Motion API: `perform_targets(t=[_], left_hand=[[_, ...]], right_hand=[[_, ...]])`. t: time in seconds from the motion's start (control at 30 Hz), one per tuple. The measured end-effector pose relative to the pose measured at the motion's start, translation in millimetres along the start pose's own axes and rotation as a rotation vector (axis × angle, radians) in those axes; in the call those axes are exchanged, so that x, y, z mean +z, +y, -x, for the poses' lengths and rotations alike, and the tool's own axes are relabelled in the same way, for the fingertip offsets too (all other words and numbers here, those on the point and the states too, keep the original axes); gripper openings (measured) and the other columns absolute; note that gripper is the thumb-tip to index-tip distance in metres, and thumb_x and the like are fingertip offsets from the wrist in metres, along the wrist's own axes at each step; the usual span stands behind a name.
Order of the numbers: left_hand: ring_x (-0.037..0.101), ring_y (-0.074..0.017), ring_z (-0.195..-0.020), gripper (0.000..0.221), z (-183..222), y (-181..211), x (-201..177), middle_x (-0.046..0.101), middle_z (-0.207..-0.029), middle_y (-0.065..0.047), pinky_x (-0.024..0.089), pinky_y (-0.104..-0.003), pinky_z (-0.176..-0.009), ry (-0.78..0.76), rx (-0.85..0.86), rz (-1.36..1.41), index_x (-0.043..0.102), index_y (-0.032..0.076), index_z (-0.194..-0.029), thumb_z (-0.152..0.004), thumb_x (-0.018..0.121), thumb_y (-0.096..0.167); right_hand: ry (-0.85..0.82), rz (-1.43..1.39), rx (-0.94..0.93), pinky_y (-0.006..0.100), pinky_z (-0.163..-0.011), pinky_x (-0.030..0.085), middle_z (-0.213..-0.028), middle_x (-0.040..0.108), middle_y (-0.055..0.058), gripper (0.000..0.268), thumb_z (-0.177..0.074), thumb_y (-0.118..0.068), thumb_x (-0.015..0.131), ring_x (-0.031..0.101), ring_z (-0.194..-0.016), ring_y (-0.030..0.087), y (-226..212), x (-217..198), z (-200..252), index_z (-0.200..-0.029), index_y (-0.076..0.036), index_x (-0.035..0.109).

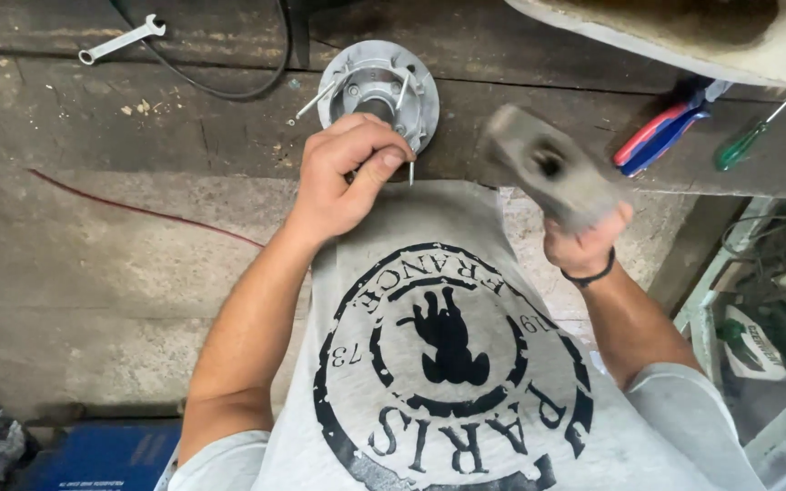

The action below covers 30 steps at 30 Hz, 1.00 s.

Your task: Disassembling an electric motor by using a hammer and punch to extract the shaft and internal components.

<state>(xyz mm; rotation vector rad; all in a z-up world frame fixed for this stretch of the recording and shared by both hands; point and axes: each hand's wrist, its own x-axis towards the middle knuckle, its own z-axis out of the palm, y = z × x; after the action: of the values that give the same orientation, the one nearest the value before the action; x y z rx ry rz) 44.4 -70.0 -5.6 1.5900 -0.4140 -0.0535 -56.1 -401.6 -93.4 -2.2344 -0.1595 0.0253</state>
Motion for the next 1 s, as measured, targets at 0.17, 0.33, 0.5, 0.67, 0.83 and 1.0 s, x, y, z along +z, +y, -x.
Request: perform_targets(t=[0.17, 0.33, 0.5, 0.67, 0.83, 1.0], left_hand=[[0.066, -0.0324, -0.081, 0.019, 2, 1, -6, 0.064, -0.073, -0.010, 0.056, -0.044, -0.090, -0.016, 0.016, -0.028, 0.075, 0.006, -0.094, -0.104, 0.060, 0.012], [0.066, -0.0289, -0.078, 0.017, 1, -7, 0, 0.063, -0.069, -0.007, 0.052, -0.048, -0.103, -0.143, 0.012, -0.069, 0.076, 0.008, -0.104, -0.104, 0.063, 0.019], [0.067, -0.0394, -0.084, 0.017, -17, 16, -18, 0.064, -0.075, -0.017, 0.047, -0.058, -0.107, -0.265, -0.003, -0.086, 0.072, 0.005, -0.113, -0.105, 0.060, 0.014], [0.071, -0.0150, -0.093, 0.015, -17, 28, -21, 0.072, -0.098, -0.003, 0.054, -0.030, -0.085, -0.067, -0.282, -0.122, 0.065, 0.011, -0.113, -0.108, 0.053, 0.017], [0.071, -0.0146, -0.080, 0.015, -2, 11, -8, 0.071, -0.091, -0.007, 0.061, -0.027, -0.077, 0.139, -0.243, 0.021, 0.066, 0.007, -0.109, -0.108, 0.056, 0.017], [0.065, -0.0159, -0.063, 0.013, -2, -2, 7, 0.069, -0.070, -0.005, 0.058, -0.029, -0.065, 0.252, -0.107, -0.052, 0.073, 0.008, -0.102, -0.102, 0.060, 0.011]], right_hand=[[-0.121, 0.176, 0.043, 0.046, -0.060, 0.051, -0.070, 0.063, 0.014, 0.037, -0.103, -0.046, 0.062, 0.068, -0.068, 0.037, -10, 26, -7, -0.110, -0.010, 0.066], [-0.193, 0.123, 0.213, 0.046, -0.058, 0.051, -0.060, 0.060, 0.012, 0.027, -0.105, -0.043, 0.060, 0.069, -0.067, 0.040, -14, 42, 4, -0.110, -0.017, 0.063], [-0.245, 0.113, 0.239, 0.046, -0.058, 0.051, -0.061, 0.060, 0.014, 0.022, -0.101, -0.041, 0.066, 0.069, -0.070, 0.040, 2, 36, 31, -0.110, -0.020, 0.066], [-0.369, 0.083, 0.343, 0.035, -0.051, 0.044, -0.080, 0.071, 0.006, 0.048, -0.102, -0.050, 0.056, 0.060, -0.059, 0.019, -2, 29, 38, -0.120, -0.008, 0.071], [-0.243, 0.106, 0.340, 0.040, -0.055, 0.042, -0.068, 0.058, 0.004, 0.049, -0.104, -0.052, 0.051, 0.055, -0.057, 0.021, -14, 22, 27, -0.118, -0.007, 0.065], [-0.185, 0.157, 0.084, 0.042, -0.057, 0.050, -0.077, 0.066, 0.011, 0.037, -0.102, -0.047, 0.062, 0.065, -0.067, 0.031, -16, 32, 7, -0.112, -0.011, 0.067]])
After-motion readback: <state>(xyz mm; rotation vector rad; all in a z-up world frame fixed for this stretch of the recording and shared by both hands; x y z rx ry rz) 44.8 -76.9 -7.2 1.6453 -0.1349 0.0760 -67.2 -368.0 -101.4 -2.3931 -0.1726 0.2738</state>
